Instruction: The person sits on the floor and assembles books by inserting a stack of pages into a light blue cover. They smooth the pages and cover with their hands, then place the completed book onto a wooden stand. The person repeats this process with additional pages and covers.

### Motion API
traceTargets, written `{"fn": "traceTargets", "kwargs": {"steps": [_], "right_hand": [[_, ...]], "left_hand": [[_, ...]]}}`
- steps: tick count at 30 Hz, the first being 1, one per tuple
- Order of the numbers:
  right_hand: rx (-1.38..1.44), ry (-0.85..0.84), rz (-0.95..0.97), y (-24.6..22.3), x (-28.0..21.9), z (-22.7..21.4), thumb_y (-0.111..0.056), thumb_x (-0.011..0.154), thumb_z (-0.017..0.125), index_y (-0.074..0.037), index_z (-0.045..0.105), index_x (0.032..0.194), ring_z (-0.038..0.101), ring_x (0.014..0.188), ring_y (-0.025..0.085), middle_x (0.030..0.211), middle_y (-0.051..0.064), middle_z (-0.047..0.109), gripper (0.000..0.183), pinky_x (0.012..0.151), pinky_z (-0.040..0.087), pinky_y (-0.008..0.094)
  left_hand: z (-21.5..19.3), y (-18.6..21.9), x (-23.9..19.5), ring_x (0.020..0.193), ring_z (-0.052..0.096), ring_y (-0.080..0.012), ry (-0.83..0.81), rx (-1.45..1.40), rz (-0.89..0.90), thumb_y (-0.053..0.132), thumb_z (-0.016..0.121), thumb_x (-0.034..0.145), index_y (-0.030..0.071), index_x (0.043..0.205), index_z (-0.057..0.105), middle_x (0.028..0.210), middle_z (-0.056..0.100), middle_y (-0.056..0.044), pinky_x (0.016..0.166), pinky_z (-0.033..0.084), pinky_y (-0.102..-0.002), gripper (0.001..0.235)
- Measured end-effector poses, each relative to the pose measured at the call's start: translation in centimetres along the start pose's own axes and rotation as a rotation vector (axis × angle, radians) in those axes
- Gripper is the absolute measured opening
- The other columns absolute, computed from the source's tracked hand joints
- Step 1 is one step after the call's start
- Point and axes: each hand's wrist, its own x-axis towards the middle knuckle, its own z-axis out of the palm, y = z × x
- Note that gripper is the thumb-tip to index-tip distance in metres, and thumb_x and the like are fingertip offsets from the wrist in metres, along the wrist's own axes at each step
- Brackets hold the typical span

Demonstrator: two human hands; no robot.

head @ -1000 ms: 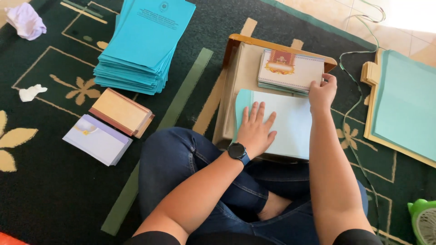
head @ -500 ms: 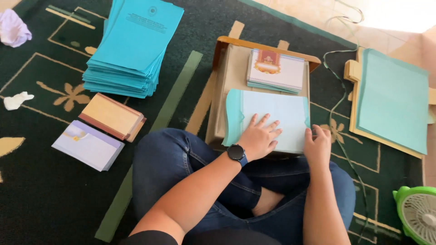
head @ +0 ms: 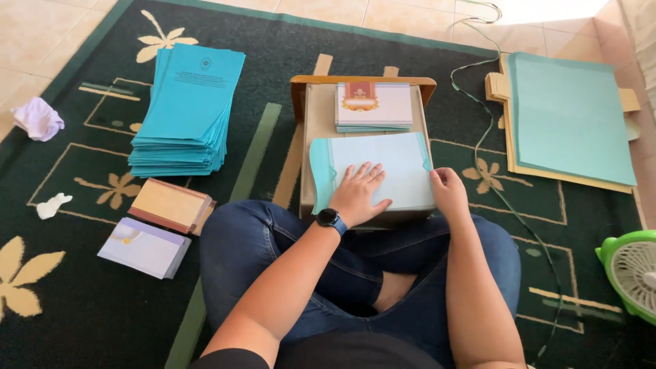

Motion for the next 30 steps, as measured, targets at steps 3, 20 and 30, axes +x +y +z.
{"fn": "traceTargets", "kwargs": {"steps": [3, 20, 30], "right_hand": [[0.08, -0.017, 0.079, -1.1, -0.7, -0.9, -0.048, 0.104, 0.061, -0.012, 0.072, 0.125, 0.068, 0.109, 0.034, 0.111, 0.013, 0.072, 0.043, 0.086, 0.053, 0.049], [-0.163, 0.111, -0.794, -9.9, -7.7, -1.1, -0.004, 0.081, 0.059, -0.024, 0.071, 0.124, 0.036, 0.143, 0.027, 0.15, -0.009, 0.057, 0.049, 0.11, 0.016, 0.053], [-0.154, -0.092, -0.922, -9.6, -7.7, 1.3, 0.007, 0.088, 0.043, -0.015, 0.062, 0.143, 0.049, 0.142, 0.031, 0.148, 0.005, 0.06, 0.062, 0.111, 0.038, 0.048]], "left_hand": [[-0.1, 0.1, 0.1, 0.149, 0.04, -0.0309, -0.017, -0.013, -0.013, 0.058, 0.056, 0.089, 0.014, 0.145, 0.056, 0.157, 0.05, -0.009, 0.121, 0.023, -0.06, 0.072], [-3.9, 1.0, 1.6, 0.145, 0.046, -0.0276, -0.079, -0.579, -0.263, 0.056, 0.038, 0.107, 0.01, 0.115, 0.071, 0.146, 0.059, -0.014, 0.127, 0.011, -0.053, 0.058], [-6.7, 0.6, 1.3, 0.154, 0.018, -0.0423, -0.188, -0.947, -0.54, 0.082, 0.023, 0.096, -0.003, 0.159, 0.026, 0.167, 0.018, -0.027, 0.127, 0.012, -0.054, 0.106]]}}
